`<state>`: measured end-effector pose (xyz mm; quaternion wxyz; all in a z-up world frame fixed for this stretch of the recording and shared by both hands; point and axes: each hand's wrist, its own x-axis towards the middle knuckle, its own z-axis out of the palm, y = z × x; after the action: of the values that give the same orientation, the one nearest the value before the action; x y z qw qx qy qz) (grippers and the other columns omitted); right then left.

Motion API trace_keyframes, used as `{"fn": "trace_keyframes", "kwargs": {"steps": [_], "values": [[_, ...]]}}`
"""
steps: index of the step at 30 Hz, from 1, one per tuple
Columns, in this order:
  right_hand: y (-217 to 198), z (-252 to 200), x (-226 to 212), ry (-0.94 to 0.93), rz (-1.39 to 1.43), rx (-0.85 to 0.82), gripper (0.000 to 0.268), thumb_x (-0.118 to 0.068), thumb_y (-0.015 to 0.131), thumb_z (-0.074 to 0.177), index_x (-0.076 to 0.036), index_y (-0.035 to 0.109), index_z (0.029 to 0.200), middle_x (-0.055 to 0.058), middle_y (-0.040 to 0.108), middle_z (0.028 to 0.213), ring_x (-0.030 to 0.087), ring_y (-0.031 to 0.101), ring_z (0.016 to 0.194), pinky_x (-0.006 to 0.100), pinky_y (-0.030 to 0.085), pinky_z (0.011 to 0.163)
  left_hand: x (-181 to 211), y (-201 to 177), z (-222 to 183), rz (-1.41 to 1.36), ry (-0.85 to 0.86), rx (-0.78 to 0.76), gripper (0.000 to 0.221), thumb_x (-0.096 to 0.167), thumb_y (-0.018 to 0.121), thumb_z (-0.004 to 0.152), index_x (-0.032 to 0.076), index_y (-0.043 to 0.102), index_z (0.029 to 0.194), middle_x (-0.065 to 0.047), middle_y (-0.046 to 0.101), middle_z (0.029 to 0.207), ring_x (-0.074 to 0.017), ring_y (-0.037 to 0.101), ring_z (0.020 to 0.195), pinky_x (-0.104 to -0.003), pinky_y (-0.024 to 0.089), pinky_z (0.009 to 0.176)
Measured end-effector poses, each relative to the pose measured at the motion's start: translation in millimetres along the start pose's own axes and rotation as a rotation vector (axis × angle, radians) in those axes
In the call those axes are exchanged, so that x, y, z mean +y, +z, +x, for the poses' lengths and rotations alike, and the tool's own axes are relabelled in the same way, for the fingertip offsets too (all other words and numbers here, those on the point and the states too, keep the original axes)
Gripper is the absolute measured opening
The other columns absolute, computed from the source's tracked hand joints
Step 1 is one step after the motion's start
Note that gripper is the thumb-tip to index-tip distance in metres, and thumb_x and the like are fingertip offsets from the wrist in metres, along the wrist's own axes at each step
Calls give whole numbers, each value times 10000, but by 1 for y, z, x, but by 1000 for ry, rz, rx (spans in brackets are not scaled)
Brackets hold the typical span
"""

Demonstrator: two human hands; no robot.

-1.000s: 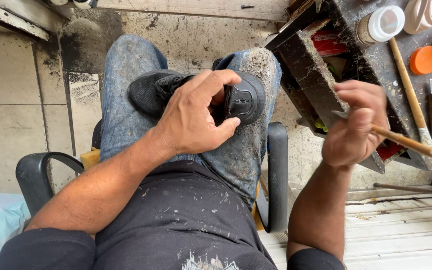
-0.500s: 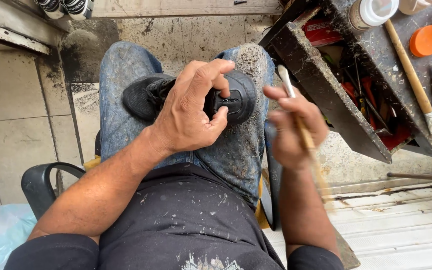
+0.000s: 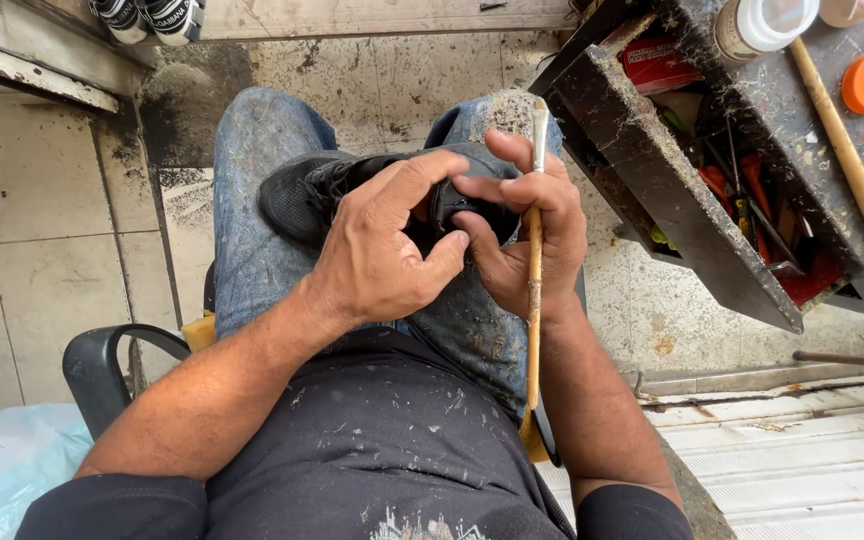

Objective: Apply glue or paint to the soles and edges of sneakers using a brush

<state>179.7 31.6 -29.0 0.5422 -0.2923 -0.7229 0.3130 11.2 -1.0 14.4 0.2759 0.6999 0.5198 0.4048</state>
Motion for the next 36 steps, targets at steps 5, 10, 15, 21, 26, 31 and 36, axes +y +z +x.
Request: {"fn": "trace_keyframes", "kwargs": {"steps": [5,10,15,21,26,31,36], "values": [[3,-14,10,110,117,87,435,-84,791,937,-98,420,1163,209,723,1158,312,607,1270,464,407,1177,-10,8,-4,-128,-83,40,362,98,712,786,108,677,1147,-80,721,1045,-267,698,925,-369,554,827],[5,-20,16,134,315,146,489,66,812,882,-23,419,1159,275,686,1174,330,685,1148,432,563,1037,-15,12,-7,-216,-110,75,336,90,749,764,163,728,1092,-62,729,955,-295,725,930,-390,570,830],[6,-16,6,33,81,158,451,16,866,849,-37,479,1074,131,764,937,236,613,973,405,582,999,-14,12,-8,-232,-120,62,334,66,734,749,134,700,1075,-90,728,996,-322,720,983,-415,555,877],[6,-5,-4,-62,-65,132,373,43,861,828,-12,539,1006,137,767,876,293,628,896,466,637,880,-16,12,-11,-264,-145,28,394,62,717,720,134,665,1104,-89,723,998,-325,721,996,-442,549,884],[6,-10,-1,-49,-60,128,355,44,852,834,-39,538,976,121,752,862,287,636,851,446,639,851,-18,13,-14,-277,-171,23,406,56,711,711,120,650,1108,-84,719,990,-303,726,972,-424,558,860],[-4,-9,9,-24,16,44,362,-59,808,932,-81,472,1066,146,723,1119,306,584,1100,519,456,1105,-18,13,-14,-347,-223,18,428,45,707,729,95,628,1147,-113,696,955,-258,710,881,-403,571,778],[-10,-9,16,-7,194,3,411,-39,753,975,-106,386,1150,141,734,1175,273,473,1276,477,304,1197,-20,17,-16,-458,-316,-9,452,39,680,747,71,607,1192,-112,635,880,-198,643,809,-363,577,730]]}}
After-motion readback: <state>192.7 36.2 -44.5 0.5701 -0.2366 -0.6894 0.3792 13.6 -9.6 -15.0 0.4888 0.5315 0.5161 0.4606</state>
